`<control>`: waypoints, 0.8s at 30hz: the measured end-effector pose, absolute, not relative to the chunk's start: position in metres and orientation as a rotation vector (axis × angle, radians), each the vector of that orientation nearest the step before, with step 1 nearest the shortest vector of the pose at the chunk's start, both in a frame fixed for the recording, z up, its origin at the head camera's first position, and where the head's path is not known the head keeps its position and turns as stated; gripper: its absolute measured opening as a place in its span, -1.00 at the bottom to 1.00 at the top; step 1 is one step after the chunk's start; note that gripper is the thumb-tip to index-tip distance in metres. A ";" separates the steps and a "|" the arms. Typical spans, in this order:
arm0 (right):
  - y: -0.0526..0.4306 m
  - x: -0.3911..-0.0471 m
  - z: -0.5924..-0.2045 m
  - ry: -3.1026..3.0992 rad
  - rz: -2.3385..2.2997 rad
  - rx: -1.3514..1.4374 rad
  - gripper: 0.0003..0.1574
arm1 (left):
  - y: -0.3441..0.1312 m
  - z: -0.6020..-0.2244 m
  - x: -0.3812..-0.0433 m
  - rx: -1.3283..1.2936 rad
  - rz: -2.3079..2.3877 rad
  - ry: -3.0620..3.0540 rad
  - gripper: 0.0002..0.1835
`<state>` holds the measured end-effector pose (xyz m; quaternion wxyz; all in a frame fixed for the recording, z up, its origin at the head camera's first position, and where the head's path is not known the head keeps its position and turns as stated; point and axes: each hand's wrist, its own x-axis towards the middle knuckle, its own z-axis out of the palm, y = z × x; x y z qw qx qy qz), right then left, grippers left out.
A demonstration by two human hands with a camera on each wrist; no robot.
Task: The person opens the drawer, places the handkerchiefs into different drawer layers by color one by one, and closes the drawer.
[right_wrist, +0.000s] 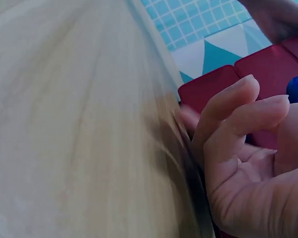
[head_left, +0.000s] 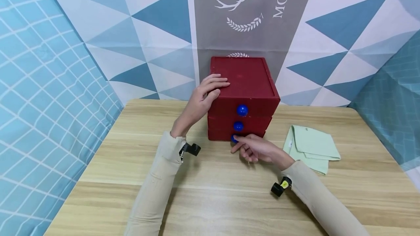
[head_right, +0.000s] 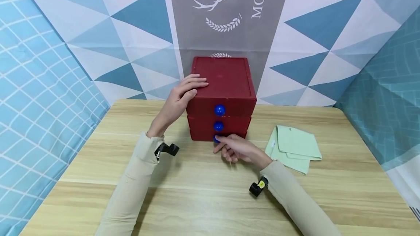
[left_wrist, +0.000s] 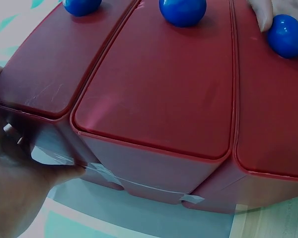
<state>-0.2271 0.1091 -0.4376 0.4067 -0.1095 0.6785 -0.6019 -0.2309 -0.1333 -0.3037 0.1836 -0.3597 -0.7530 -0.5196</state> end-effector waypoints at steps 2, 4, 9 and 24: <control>0.107 -0.228 -0.438 1.673 -1.547 -0.234 -0.24 | -0.133 -0.303 -0.231 -1.007 -1.469 -2.127 -0.65; 0.105 -0.228 -0.439 1.608 -1.591 -0.202 -0.21 | -0.133 -0.303 -0.230 -1.000 -1.470 -2.131 -0.65; 0.102 -0.226 -0.441 1.506 -1.667 -0.176 -0.27 | -0.132 -0.303 -0.231 -0.997 -1.474 -2.131 -0.66; 0.104 -0.213 -0.445 1.527 -1.647 -0.263 -0.37 | -0.133 -0.303 -0.231 -1.001 -1.472 -2.138 -0.65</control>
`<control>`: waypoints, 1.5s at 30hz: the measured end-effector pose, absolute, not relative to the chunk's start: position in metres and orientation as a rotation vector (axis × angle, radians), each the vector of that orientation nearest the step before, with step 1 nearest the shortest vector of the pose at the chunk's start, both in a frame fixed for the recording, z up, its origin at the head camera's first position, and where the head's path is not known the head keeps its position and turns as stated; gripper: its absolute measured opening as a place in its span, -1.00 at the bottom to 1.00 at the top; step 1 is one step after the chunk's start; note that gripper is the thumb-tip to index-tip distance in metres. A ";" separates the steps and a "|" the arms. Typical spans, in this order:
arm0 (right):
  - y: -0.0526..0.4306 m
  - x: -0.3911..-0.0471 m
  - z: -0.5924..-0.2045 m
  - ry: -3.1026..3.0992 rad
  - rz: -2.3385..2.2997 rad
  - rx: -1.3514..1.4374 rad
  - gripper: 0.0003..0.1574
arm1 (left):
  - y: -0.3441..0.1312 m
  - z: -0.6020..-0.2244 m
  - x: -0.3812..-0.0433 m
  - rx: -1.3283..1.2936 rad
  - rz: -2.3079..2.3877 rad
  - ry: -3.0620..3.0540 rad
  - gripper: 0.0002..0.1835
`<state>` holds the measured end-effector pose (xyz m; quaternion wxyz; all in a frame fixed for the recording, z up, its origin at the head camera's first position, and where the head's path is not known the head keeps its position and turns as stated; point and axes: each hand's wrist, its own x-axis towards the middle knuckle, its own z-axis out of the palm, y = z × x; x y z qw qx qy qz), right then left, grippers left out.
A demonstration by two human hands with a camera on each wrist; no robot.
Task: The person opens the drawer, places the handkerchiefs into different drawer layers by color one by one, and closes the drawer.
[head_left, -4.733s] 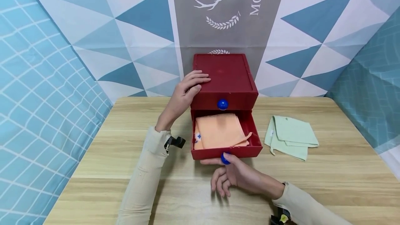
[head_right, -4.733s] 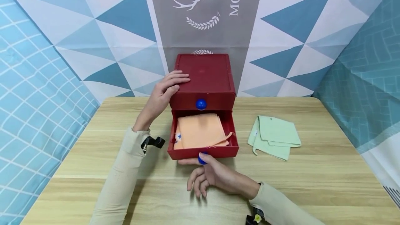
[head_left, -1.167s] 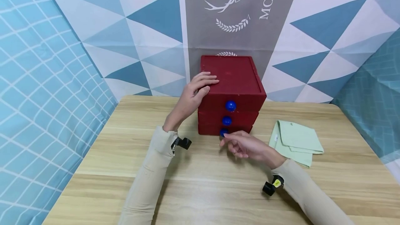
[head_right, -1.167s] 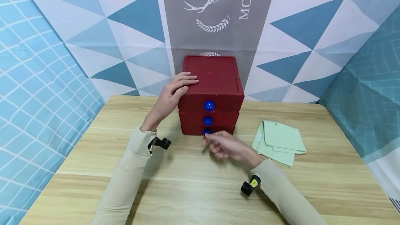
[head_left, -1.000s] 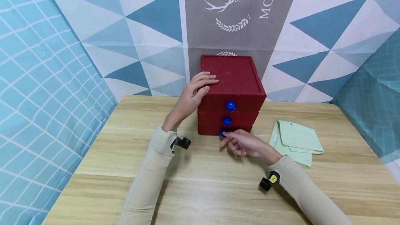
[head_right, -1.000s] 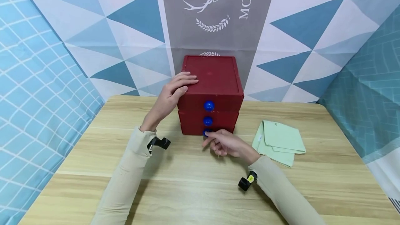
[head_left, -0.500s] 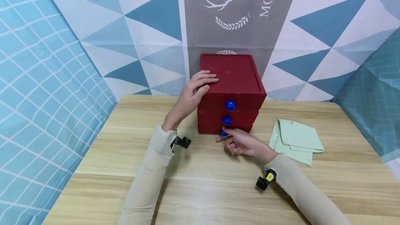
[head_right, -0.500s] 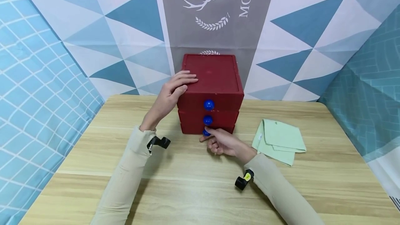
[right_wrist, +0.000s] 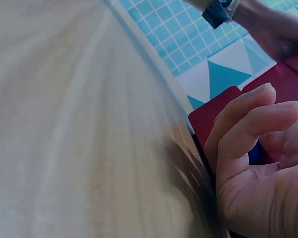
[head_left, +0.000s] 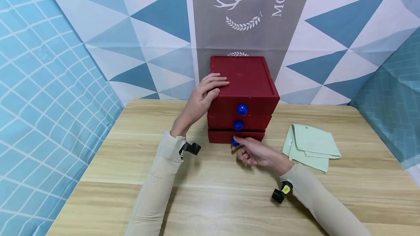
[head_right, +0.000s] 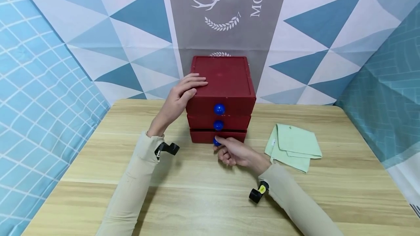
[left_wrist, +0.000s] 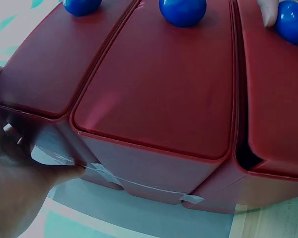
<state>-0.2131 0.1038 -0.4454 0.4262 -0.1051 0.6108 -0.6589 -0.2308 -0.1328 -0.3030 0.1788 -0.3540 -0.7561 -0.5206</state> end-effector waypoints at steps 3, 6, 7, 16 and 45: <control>0.105 -0.207 -0.444 1.522 -1.642 -0.256 -0.37 | -0.132 -0.303 -0.231 -1.010 -1.471 -2.132 -0.65; 0.105 -0.203 -0.443 1.521 -1.631 -0.245 -0.37 | -0.132 -0.302 -0.231 -1.014 -1.471 -2.126 -0.65; 0.105 -0.201 -0.443 1.521 -1.628 -0.241 -0.38 | -0.132 -0.302 -0.231 -1.012 -1.470 -2.127 -0.65; 0.108 -0.185 -0.443 1.513 -1.609 -0.251 -0.38 | -0.133 -0.299 -0.229 -0.993 -1.465 -2.142 -0.65; 0.121 -0.136 -0.444 1.396 -1.587 -0.259 -0.38 | -0.130 -0.304 -0.232 -1.000 -1.446 -2.131 -0.65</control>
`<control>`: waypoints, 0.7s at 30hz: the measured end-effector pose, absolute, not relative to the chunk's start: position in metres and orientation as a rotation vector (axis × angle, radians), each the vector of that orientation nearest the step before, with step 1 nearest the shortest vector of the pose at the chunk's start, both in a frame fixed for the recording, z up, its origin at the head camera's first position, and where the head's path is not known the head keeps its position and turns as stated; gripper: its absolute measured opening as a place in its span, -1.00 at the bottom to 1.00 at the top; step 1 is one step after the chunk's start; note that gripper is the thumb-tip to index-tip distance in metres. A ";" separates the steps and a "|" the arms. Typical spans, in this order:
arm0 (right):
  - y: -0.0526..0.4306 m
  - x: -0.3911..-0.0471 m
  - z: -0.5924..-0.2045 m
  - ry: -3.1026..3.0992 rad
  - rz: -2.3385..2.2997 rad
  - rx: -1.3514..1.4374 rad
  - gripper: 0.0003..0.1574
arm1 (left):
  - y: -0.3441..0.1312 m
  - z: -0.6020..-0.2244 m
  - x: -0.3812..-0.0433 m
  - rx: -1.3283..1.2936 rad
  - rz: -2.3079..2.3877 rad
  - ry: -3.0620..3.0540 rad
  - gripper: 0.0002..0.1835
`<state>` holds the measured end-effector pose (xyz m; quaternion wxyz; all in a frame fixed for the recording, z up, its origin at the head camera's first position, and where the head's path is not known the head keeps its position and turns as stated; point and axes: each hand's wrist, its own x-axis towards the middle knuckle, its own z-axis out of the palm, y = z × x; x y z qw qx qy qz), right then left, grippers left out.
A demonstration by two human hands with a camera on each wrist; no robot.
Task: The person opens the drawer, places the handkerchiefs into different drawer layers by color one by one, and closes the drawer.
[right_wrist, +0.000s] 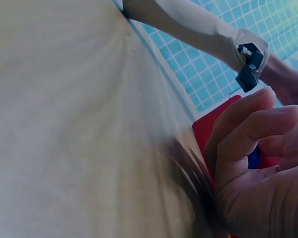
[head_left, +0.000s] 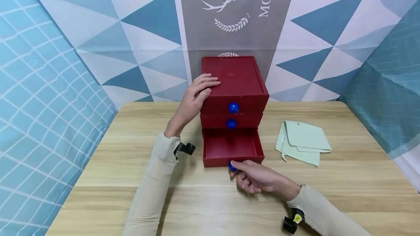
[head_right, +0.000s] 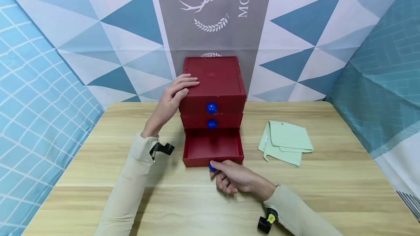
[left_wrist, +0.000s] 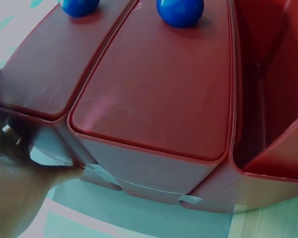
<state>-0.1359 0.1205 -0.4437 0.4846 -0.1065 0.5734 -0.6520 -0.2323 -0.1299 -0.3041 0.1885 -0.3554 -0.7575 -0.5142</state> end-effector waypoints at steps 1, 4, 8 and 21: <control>0.121 -0.134 -0.444 1.392 -1.587 -0.262 -0.39 | -0.130 -0.304 -0.232 -0.998 -1.445 -2.133 -0.65; 0.122 -0.127 -0.445 1.370 -1.587 -0.271 -0.40 | -0.130 -0.304 -0.233 -0.991 -1.448 -2.133 -0.65; 0.125 -0.119 -0.445 1.346 -1.593 -0.272 -0.39 | -0.128 -0.302 -0.232 -0.982 -1.448 -2.137 -0.66; 0.126 -0.102 -0.446 1.315 -1.597 -0.271 -0.37 | -0.127 -0.302 -0.232 -0.965 -1.452 -2.153 -0.66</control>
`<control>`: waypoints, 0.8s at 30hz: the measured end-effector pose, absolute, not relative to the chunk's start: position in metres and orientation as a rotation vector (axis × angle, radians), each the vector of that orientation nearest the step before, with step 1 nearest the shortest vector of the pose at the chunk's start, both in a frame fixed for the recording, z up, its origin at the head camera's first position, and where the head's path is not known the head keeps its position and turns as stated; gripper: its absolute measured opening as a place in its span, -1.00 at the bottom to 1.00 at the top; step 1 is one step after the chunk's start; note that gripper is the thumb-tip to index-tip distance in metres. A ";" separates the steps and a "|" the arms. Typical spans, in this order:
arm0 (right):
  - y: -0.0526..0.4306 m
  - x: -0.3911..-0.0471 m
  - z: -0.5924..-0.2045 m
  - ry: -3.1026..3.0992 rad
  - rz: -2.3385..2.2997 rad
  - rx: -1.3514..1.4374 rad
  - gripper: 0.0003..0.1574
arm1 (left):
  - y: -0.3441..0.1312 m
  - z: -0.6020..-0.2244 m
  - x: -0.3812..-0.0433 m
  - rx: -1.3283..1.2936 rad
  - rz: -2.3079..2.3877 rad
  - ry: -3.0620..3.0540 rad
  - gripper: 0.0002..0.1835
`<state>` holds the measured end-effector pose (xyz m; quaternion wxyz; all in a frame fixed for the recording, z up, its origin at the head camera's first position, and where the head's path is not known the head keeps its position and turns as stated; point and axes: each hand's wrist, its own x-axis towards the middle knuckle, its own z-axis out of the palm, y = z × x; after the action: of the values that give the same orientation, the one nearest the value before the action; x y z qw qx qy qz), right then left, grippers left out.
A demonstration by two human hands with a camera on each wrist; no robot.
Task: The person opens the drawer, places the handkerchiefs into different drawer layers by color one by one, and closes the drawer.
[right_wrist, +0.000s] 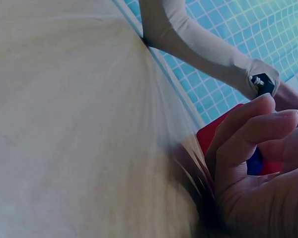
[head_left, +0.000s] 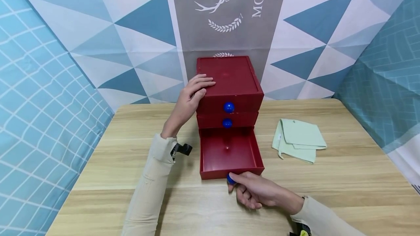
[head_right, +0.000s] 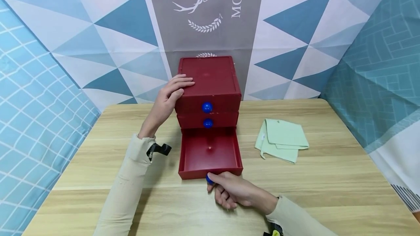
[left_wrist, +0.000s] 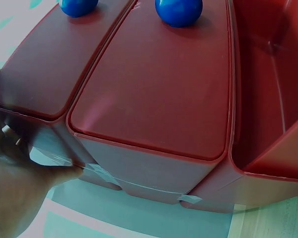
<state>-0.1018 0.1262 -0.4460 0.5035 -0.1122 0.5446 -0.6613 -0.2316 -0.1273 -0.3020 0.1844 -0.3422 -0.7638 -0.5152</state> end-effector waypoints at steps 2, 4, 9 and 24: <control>0.127 -0.099 -0.446 1.324 -1.577 -0.262 -0.31 | -0.128 -0.302 -0.232 -0.964 -1.453 -2.155 -0.66; 0.128 -0.097 -0.445 1.330 -1.536 -0.267 -0.23 | -0.128 -0.302 -0.232 -0.964 -1.453 -2.156 -0.66; 0.132 -0.090 -0.436 1.330 -1.426 -0.365 -0.14 | -0.128 -0.302 -0.232 -0.965 -1.452 -2.157 -0.66; 0.194 -0.125 -0.366 1.765 -1.449 -0.742 -0.55 | -0.129 -0.302 -0.232 -0.982 -1.453 -2.147 -0.66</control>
<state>-0.1251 0.1935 -0.3662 0.3616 -0.2882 0.6853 -0.5627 -0.2315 -0.1286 -0.3018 0.1835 -0.3483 -0.7613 -0.5153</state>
